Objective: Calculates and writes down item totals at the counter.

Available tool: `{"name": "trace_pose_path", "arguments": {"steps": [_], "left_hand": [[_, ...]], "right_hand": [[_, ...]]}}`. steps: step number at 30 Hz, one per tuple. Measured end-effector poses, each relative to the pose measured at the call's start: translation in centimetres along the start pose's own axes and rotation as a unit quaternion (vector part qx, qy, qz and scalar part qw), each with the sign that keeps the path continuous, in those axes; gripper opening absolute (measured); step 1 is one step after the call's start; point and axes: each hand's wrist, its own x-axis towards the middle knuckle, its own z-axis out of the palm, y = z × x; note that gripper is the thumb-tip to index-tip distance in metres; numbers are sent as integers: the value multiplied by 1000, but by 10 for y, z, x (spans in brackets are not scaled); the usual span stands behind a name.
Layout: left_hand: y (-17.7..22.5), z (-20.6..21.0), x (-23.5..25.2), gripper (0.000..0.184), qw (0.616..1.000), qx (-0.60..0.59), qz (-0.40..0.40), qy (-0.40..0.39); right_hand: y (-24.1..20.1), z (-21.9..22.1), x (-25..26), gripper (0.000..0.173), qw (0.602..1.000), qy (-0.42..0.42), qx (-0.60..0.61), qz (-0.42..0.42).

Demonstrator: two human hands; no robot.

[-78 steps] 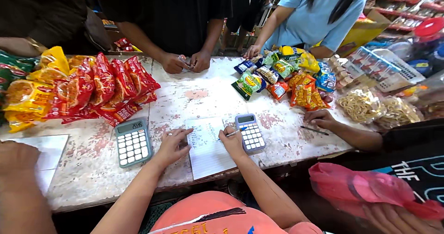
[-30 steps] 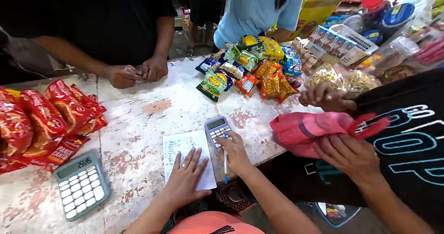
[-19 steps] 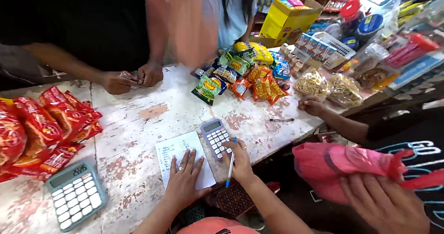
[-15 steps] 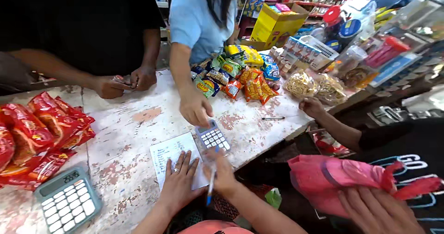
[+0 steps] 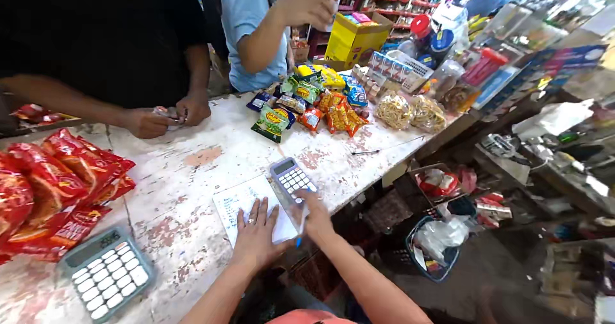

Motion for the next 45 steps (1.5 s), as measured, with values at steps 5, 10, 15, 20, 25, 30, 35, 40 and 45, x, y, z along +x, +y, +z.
{"name": "trace_pose_path", "arguments": {"steps": [5,10,15,20,25,30,35,40,45], "left_hand": [[-4,6,-3,98,994,-33,-2,100],[-19,-4,-29,75,967,-83,-148,188],[3,5,-11,79,946,-114,-199,228],[69,24,71,85,959,-73,-182,205],[133,31,146,83,956,-58,-228,176],[162,20,149,106,964,17,-255,73],[153,37,136,113,987,47,-123,94],[145,35,151,87,986,43,-117,110],[154,-1,174,94,982,19,-181,-51]], "right_hand": [[25,-9,35,106,985,-94,-122,77],[44,-3,50,86,986,-98,-126,48],[119,-49,68,82,996,17,-84,-11],[186,-116,107,83,993,-17,-97,59],[208,-136,127,84,995,-37,-82,43],[216,-145,122,78,999,-41,-33,8],[222,-160,152,69,997,-69,-20,19],[218,-152,161,61,995,-74,-69,-3],[211,-156,165,60,990,-95,-99,20]]}}
